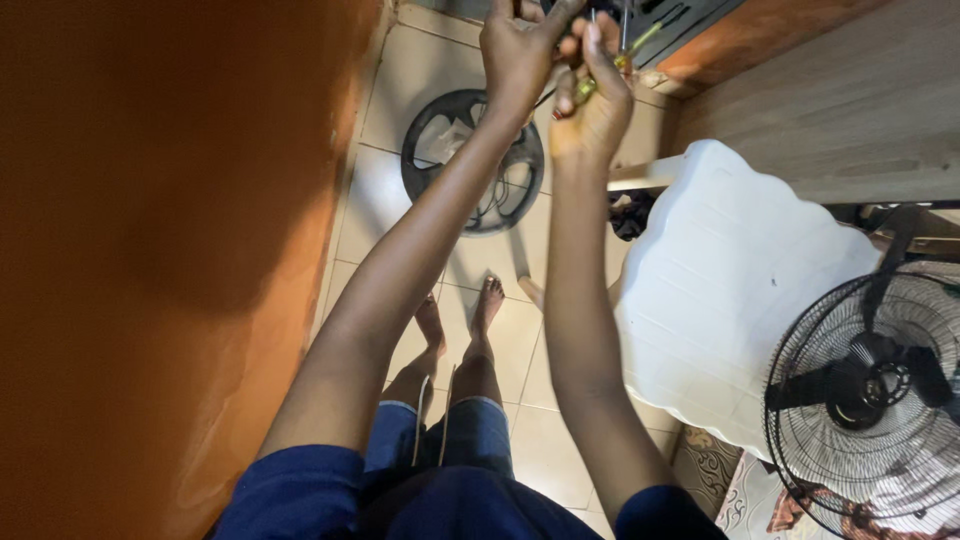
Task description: The person uses a screwdriver to tighten screws on the back of a standing fan motor housing. They then pick up the fan's front wire cage and attach it to the fan assembly.
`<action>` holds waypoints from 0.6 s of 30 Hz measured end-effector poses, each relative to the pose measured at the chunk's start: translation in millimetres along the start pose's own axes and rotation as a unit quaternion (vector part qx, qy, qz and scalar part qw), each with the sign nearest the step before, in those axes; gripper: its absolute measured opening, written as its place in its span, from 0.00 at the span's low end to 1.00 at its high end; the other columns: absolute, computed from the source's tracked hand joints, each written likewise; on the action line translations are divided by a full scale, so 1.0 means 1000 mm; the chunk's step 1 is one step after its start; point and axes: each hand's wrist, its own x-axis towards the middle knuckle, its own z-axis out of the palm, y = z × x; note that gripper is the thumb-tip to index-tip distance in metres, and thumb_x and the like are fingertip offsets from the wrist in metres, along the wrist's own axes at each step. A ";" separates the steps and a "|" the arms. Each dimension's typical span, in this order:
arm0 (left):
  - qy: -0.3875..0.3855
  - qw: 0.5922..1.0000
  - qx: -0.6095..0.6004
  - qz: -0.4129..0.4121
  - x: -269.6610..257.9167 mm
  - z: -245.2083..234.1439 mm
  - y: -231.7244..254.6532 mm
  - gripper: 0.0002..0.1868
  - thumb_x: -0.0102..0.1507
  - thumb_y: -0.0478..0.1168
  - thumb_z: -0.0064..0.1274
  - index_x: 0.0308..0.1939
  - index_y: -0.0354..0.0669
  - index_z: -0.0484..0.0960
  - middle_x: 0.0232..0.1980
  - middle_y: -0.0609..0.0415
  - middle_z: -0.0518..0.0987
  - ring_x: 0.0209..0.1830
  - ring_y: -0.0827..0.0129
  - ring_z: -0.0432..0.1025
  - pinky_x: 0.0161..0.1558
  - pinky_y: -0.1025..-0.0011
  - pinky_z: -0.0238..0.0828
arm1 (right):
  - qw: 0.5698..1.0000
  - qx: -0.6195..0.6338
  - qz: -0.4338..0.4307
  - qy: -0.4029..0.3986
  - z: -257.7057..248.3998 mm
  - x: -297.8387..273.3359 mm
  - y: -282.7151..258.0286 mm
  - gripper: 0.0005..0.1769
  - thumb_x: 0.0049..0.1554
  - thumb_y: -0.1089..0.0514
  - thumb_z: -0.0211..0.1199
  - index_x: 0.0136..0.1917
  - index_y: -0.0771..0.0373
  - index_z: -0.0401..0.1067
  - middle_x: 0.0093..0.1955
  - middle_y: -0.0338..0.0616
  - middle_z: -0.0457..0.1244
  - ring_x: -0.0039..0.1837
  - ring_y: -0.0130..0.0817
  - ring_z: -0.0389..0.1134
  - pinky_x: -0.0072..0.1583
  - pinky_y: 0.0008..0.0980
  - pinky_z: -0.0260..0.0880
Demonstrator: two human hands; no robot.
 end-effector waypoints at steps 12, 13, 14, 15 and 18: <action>-0.078 0.952 0.213 0.205 0.004 -0.039 0.037 0.27 0.57 0.49 0.71 0.53 0.39 0.79 0.32 0.51 0.82 0.26 0.65 0.80 0.28 0.68 0.76 | 0.996 0.059 -0.016 0.072 0.017 0.004 0.039 0.15 0.61 0.50 0.68 0.55 0.60 0.71 0.30 0.30 0.54 0.29 0.20 0.54 0.27 0.25 0.52; -0.073 0.942 0.223 0.240 0.006 -0.041 0.038 0.28 0.57 0.49 0.72 0.54 0.39 0.80 0.36 0.48 0.84 0.30 0.62 0.82 0.31 0.66 0.79 | 0.996 0.062 -0.009 0.069 0.018 0.005 0.041 0.15 0.61 0.49 0.67 0.55 0.59 0.72 0.28 0.29 0.53 0.27 0.20 0.53 0.26 0.24 0.51; -0.089 0.952 0.229 0.182 0.007 -0.042 0.039 0.26 0.58 0.50 0.71 0.52 0.39 0.81 0.36 0.48 0.84 0.31 0.62 0.83 0.33 0.65 0.79 | 0.995 0.070 0.000 0.066 0.019 0.006 0.042 0.14 0.62 0.49 0.67 0.54 0.58 0.71 0.28 0.30 0.53 0.27 0.21 0.53 0.27 0.25 0.51; -0.107 0.959 0.234 0.123 0.008 -0.043 0.040 0.25 0.58 0.51 0.71 0.50 0.40 0.82 0.35 0.48 0.84 0.31 0.62 0.83 0.35 0.64 0.80 | 0.995 0.079 0.008 0.063 0.019 0.006 0.043 0.13 0.63 0.49 0.66 0.54 0.57 0.69 0.28 0.30 0.52 0.28 0.21 0.53 0.28 0.26 0.51; -0.062 0.962 0.206 0.170 0.002 -0.046 0.048 0.27 0.57 0.48 0.70 0.51 0.35 0.79 0.42 0.44 0.82 0.41 0.55 0.80 0.42 0.59 0.77 | 0.994 0.093 0.018 0.048 0.020 0.006 0.049 0.12 0.61 0.48 0.66 0.54 0.54 0.71 0.26 0.29 0.52 0.25 0.21 0.52 0.26 0.25 0.51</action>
